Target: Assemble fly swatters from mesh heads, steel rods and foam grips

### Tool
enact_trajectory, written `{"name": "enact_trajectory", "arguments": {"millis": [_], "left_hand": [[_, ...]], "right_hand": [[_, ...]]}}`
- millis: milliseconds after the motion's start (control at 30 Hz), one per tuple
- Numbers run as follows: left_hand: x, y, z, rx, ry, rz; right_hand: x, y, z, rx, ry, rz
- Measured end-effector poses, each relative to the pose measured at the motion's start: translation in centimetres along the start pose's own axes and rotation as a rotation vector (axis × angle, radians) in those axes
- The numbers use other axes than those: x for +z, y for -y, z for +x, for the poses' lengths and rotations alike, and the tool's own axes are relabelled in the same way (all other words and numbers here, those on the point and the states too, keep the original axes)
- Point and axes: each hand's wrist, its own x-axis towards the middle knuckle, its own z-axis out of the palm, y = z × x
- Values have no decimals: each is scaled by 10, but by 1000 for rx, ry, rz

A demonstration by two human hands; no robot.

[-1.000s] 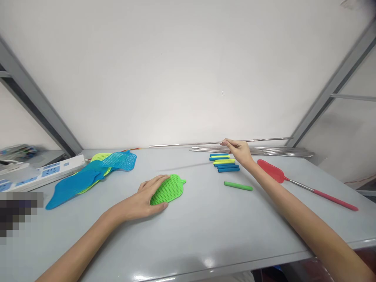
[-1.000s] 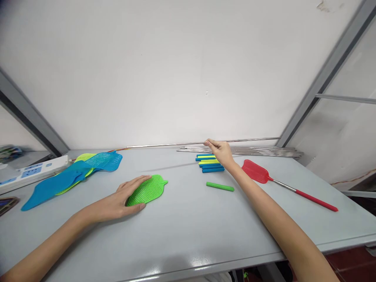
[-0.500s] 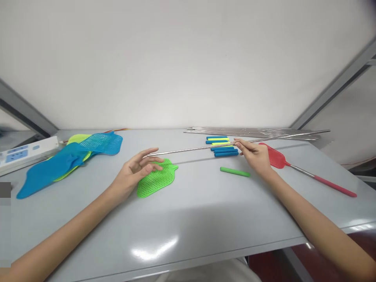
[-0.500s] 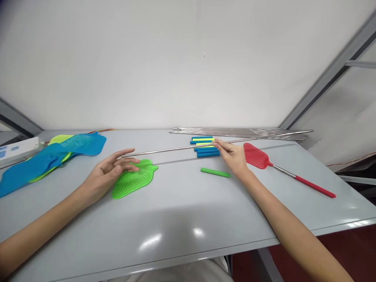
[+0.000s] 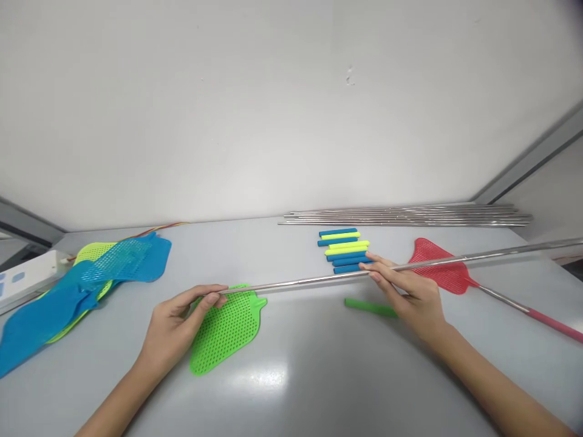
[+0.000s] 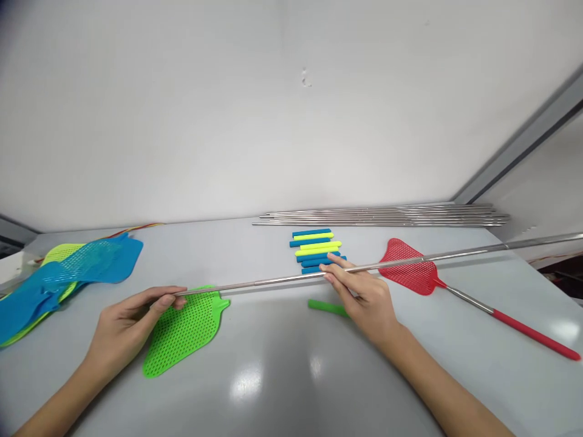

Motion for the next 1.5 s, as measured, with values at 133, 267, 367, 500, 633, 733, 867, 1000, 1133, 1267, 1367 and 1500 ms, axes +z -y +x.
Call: {"name": "enact_trajectory", "arguments": {"millis": [133, 267, 367, 500, 633, 733, 867, 1000, 1133, 1267, 1367, 1500], "left_hand": [[-5, 3, -3, 7, -40, 24], [-7, 3, -2, -24, -52, -18], [-6, 5, -1, -35, -24, -64], [-5, 6, -4, -5, -15, -55], [-8, 5, -8, 59, -45, 6], [-11, 2, -12, 117, -93, 67], [-13, -1, -15, 127, -111, 101], [-11, -2, -14, 150, -33, 100], [-9, -3, -14, 182, 16, 115], [-8, 0, -14, 186, 20, 133], [-8, 2, -14, 205, -7, 159], [-10, 2, -16, 254, -73, 188]], "right_hand": [[1, 9, -3, 29, 35, 0], [0, 17, -5, -2, 25, -24], [1, 20, -4, -4, 14, -57], [1, 20, -3, 1, -16, -66], [2, 16, -5, 49, -4, -95], [4, 11, -8, 90, 53, -93], [7, 7, -7, 120, 95, -59], [7, 3, -1, 40, 65, -38], [8, -2, 3, -4, 50, -21], [10, -5, 3, 31, 70, 10], [11, -5, 3, 50, 81, 10], [9, -1, 0, 80, 97, 30]]}}
